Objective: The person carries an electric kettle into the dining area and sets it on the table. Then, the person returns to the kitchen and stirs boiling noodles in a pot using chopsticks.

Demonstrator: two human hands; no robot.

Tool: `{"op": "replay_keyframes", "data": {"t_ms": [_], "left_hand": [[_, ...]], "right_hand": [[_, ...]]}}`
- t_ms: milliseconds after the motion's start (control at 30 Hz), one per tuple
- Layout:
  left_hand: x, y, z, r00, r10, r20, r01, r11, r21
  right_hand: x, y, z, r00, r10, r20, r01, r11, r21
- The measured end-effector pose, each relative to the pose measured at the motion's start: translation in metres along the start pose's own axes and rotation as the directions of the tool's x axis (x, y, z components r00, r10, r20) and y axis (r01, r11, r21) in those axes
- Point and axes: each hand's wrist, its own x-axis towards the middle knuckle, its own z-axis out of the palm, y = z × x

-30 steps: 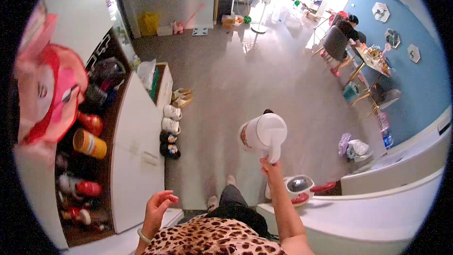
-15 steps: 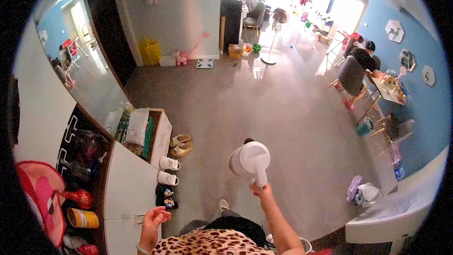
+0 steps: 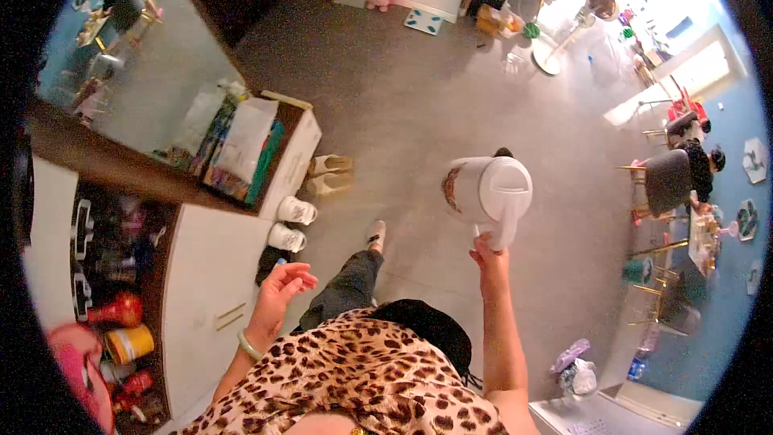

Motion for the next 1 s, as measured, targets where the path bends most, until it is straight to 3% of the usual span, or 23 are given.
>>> {"op": "replay_keyframes", "data": {"t_ms": [167, 333, 600, 667, 800, 867, 1000], "left_hand": [[0.084, 0.034, 0.008, 0.999, -0.025, -0.042, 0.024, 0.999, -0.034], [0.138, 0.063, 0.015, 1.000, -0.002, -0.029, 0.000, 0.998, -0.062], [0.203, 0.082, 0.031, 0.967, 0.004, -0.253, -0.004, 1.000, -0.002], [0.223, 0.088, 0.044, 0.944, -0.045, -0.328, 0.040, 0.999, -0.022], [0.264, 0.100, 0.073, 0.901, -0.095, -0.423, 0.105, 0.994, 0.001], [0.288, 0.101, 0.087, 0.874, -0.133, -0.467, 0.175, 0.983, 0.049], [0.324, 0.086, 0.100, 0.866, -0.212, -0.454, 0.214, 0.976, -0.046]], "right_hand": [[0.079, -0.028, 0.027, 0.999, 0.035, -0.012, -0.036, 0.992, -0.120], [0.156, -0.047, 0.048, 0.994, 0.077, 0.072, -0.069, 0.992, -0.106], [0.278, -0.066, 0.107, 0.969, 0.164, 0.185, -0.126, 0.971, -0.203], [0.307, -0.074, 0.125, 0.961, 0.176, 0.212, -0.146, 0.978, -0.152], [0.376, -0.071, 0.143, 0.916, 0.245, 0.317, -0.172, 0.955, -0.241], [0.413, -0.066, 0.149, 0.885, 0.207, 0.416, -0.125, 0.968, -0.216], [0.460, -0.057, 0.167, 0.906, 0.238, 0.350, -0.148, 0.952, -0.267]]}}
